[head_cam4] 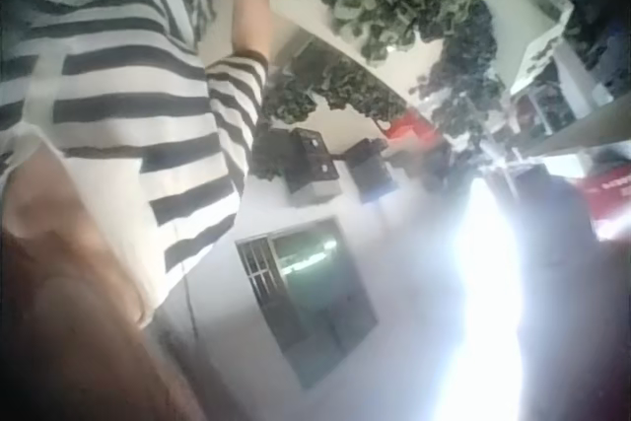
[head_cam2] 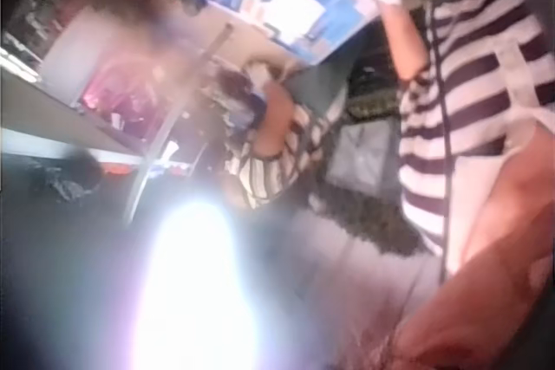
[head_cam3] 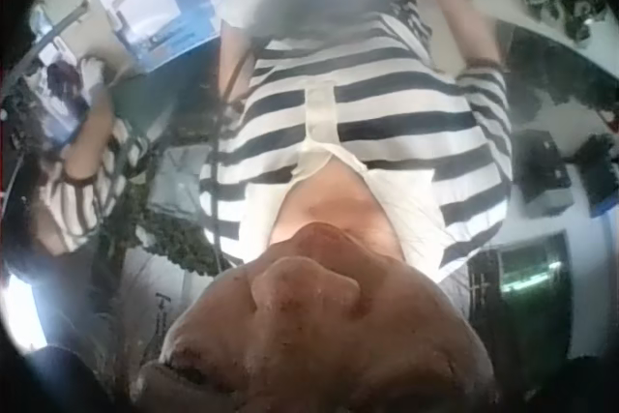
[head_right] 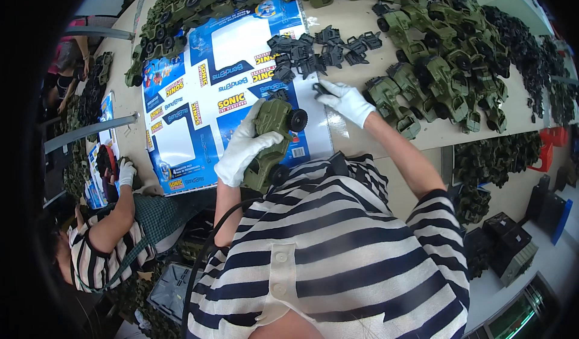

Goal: The person assembles green toy tanks by picking up tank bodies and black wheels from a table, inserting the wheels into the bodies, and placing the completed units into a large black crate. The process is repetitive and involves handling multiple identical toy components.

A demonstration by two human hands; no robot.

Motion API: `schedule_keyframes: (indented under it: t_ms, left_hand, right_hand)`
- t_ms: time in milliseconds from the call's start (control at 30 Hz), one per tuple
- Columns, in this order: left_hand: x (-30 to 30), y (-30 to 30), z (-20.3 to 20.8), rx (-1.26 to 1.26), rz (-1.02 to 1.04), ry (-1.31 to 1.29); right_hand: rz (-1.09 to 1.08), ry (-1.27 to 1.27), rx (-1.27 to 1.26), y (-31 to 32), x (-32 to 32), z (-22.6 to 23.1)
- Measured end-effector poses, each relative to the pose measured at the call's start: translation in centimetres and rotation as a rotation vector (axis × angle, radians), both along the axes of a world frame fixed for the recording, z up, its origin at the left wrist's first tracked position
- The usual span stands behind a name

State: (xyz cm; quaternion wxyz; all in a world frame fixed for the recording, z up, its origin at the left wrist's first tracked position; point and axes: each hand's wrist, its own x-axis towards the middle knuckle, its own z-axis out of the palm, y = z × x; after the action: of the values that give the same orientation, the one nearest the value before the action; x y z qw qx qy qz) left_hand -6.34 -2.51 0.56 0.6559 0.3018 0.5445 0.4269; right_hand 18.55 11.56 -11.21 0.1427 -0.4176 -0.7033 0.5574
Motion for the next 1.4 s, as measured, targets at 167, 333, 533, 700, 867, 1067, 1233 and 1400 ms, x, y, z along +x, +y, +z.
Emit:
schedule_keyframes:
  t_ms: [167, 333, 533, 700, 867, 1067, 1233, 1400]
  left_hand:
    - [1.3, 0.8, 1.8, -0.049, -0.087, 0.087]
    - [1.8, 1.7, 2.3, -0.072, -0.160, 0.219]
    - [1.9, 1.4, 2.2, -0.041, -0.091, 0.158]
    - [1.9, 1.3, 2.0, -0.025, -0.065, 0.176]
    - [1.9, 2.1, 3.5, -0.059, -0.110, 0.109]
    - [1.9, 1.9, 3.2, -0.048, -0.070, 0.051]
    - [2.3, 2.1, 2.5, -0.010, -0.085, 0.206]
    - [6.3, 4.1, -1.3, 0.179, 0.157, 0.449]
  right_hand:
    - [-0.040, 0.635, -0.693, -2.2, -2.0, 5.4]
    - [0.001, 0.672, -0.763, -2.3, -2.1, 5.7]
    - [0.025, 0.623, -0.740, -1.9, -2.1, 5.4]
    - [0.043, 0.571, -0.727, -1.6, -1.9, 5.5]
    - [0.037, 0.636, -0.678, -1.7, -2.0, 5.5]
    - [0.081, 0.583, -0.753, -1.2, -1.4, 4.9]
    - [0.192, 0.497, -0.468, 0.0, -1.5, 6.6]
    - [-0.190, 0.236, -0.125, 0.0, -4.9, 7.9]
